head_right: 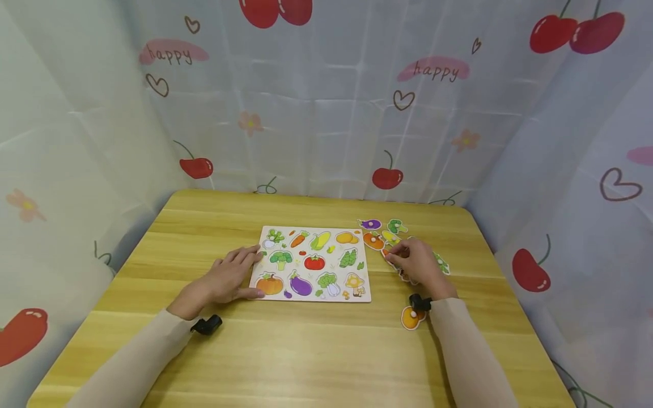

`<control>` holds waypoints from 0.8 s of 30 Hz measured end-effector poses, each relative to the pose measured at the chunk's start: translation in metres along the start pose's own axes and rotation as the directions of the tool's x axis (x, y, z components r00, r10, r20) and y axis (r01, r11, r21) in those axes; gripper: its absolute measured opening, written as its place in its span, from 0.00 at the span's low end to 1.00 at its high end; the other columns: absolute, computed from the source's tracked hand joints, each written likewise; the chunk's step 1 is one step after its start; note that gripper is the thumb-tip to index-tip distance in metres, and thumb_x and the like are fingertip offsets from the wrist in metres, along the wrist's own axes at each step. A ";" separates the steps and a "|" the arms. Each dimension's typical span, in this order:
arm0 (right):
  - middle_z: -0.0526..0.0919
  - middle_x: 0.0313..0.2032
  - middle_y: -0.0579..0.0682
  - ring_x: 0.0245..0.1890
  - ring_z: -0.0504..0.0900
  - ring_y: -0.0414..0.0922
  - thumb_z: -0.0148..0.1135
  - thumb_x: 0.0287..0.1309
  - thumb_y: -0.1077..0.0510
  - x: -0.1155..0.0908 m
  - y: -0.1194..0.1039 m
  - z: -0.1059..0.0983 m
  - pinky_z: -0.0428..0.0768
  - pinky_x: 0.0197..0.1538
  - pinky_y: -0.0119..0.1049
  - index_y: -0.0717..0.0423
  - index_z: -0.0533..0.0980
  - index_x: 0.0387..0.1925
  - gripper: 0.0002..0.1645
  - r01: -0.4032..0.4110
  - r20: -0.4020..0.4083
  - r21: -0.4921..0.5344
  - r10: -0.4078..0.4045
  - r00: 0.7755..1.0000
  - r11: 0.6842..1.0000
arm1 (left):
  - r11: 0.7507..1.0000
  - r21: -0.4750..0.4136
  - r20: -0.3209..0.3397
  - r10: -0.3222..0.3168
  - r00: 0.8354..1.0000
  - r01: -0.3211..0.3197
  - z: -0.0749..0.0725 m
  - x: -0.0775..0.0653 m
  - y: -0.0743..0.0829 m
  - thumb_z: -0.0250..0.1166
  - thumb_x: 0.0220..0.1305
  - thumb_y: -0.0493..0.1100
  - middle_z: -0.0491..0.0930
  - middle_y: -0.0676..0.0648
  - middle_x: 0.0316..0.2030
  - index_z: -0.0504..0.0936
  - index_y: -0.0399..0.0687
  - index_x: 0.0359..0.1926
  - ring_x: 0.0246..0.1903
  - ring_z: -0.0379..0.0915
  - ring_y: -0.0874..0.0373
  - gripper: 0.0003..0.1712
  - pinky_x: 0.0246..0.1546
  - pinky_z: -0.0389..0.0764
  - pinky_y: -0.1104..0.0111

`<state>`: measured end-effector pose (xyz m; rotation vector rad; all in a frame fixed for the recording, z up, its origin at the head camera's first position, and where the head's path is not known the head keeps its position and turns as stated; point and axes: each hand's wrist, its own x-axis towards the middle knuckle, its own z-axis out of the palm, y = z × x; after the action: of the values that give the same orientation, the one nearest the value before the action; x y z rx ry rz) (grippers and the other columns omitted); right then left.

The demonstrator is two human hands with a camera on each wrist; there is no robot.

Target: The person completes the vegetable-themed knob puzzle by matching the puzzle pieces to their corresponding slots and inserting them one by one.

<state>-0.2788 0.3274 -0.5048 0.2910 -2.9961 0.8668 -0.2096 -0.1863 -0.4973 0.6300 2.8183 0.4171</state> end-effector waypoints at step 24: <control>0.94 0.58 0.61 0.58 0.95 0.65 0.77 0.80 0.52 0.001 -0.026 -0.001 0.93 0.61 0.66 0.51 0.95 0.55 0.11 0.127 -0.079 0.026 -0.125 0.989 0.992 | 1.000 -0.020 -0.002 0.001 1.000 -0.001 -0.001 -0.002 0.001 0.74 0.78 0.71 0.51 0.37 0.95 0.61 0.40 0.91 0.91 0.52 0.23 0.60 0.78 0.69 0.21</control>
<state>-0.2752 0.3065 -0.4901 0.4317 -2.8598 0.8917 -0.2075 -0.1863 -0.4956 0.6277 2.8118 0.4456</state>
